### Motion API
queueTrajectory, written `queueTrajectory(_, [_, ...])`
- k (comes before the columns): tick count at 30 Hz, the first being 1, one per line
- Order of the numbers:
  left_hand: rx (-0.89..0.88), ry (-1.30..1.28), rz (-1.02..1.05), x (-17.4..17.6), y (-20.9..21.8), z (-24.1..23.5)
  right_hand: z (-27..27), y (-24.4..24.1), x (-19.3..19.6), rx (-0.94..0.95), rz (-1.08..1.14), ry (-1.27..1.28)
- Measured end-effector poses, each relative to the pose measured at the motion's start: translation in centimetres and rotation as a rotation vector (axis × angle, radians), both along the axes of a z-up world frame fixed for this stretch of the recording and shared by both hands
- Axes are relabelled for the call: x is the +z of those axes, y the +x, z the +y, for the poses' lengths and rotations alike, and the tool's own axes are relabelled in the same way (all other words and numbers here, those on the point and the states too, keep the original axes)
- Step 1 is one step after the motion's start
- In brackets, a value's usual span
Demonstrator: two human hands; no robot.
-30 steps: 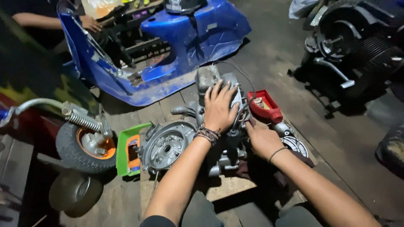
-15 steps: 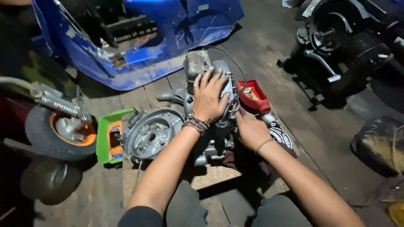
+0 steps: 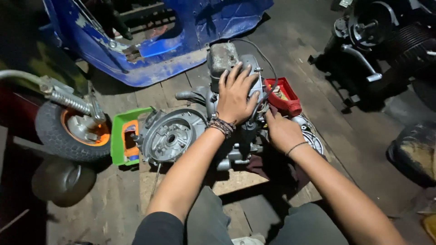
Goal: Connecting and organizing the electrical wiring harness on a motorcycle engine
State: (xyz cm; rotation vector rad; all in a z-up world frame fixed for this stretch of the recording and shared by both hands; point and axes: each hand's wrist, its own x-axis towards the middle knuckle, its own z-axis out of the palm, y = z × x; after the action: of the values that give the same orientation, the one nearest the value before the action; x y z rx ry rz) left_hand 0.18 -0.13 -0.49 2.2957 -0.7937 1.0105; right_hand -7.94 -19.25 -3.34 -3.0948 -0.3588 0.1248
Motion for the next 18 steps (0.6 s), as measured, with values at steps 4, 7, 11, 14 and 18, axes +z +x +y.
queueTrajectory(4, [-0.011,-0.023,-0.014,0.3,-0.1,-0.1,0.3,-1.0,-0.3,0.009,0.019,0.04])
queueTrajectory(7, [0.009,-0.008,-0.028,0.2,0.0,0.2,1.3,-2.2,0.6,0.009,0.097,0.043])
queueTrajectory(11, [-0.009,-0.015,-0.007,0.2,0.2,-0.1,0.1,-0.7,0.3,-0.044,0.126,0.106])
queueTrajectory(14, [-0.016,-0.008,-0.004,0.3,-0.1,-0.2,-0.4,-0.5,-0.1,-0.061,0.15,0.155])
queueTrajectory(18, [-0.002,0.021,0.019,0.5,-0.4,0.0,1.5,-3.1,4.0,-0.016,0.159,0.222])
